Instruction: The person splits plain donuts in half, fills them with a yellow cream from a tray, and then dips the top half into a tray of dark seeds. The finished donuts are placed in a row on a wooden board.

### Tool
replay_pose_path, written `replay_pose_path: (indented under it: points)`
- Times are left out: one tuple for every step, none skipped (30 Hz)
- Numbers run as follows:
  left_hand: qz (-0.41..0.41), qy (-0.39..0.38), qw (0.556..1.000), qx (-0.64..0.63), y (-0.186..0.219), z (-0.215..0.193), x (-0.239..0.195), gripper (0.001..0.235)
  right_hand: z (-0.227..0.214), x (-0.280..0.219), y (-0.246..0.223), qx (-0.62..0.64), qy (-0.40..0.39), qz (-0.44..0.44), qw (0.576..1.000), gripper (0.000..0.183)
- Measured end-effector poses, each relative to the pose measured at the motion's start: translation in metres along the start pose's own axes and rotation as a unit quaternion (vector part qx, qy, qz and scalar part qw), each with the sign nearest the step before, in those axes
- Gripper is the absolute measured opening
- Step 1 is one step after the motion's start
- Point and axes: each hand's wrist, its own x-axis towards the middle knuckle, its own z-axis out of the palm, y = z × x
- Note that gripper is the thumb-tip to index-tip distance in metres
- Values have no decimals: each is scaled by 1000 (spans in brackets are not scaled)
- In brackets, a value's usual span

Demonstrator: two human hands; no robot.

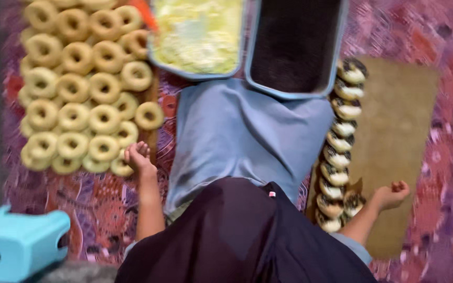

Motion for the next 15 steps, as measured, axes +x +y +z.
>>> replay_pose_path:
  points:
    - [43, 44, 998, 24, -6, -13, 6, 15, 21, 1, -15, 60, -9, -17, 998, 22]
    - [83, 89, 991, 50, -10, -23, 13, 13, 41, 1, -31, 71, -33, -45, 996, 23]
    - [138, 87, 986, 36, -15, -26, 19, 13, 63, 0, -48, 83, -56, -73, 992, 25]
    - [191, 82, 978, 27, -19, -23, 24, 13, 79, -2, -65, 92, -77, -99, 988, 27]
    - [276, 57, 953, 111, -23, -13, 30, 11, 93, -4, -82, 89, -102, -128, 983, 30]
    - [354, 27, 914, 195, -20, -1, 40, 21, 105, -8, -95, 86, -121, -156, 977, 33]
    - [388, 18, 887, 251, -24, 16, 46, 12, 116, -12, -107, 83, -140, -183, 969, 37]
    - [217, -6, 933, 288, -27, 37, 54, 29, 125, -15, -117, 75, -159, -209, 962, 40]
    - [274, 46, 859, 429, -29, 49, 57, 56, 137, -19, -126, 67, -177, -235, 953, 44]
    - [171, 86, 871, 453, -31, 72, 63, 72, 144, -23, -133, 57, -192, -259, 945, 47]
    - [66, 124, 871, 470, -31, 93, 67, 88, 148, -28, -137, 60, -200, -267, 941, 47]
    - [94, 166, 849, 493, -35, 111, 69, 87, 151, -32, -140, 64, -205, -275, 937, 46]
    - [121, 206, 823, 515, -39, 126, 68, 86, 150, -36, -141, 68, -210, -283, 933, 45]
    - [200, 166, 845, 468, -43, 139, 64, 67, 148, -37, -142, 72, -213, -287, 931, 43]
    - [277, 125, 857, 416, -44, 151, 60, 49, 146, -38, -144, 75, -216, -292, 929, 42]
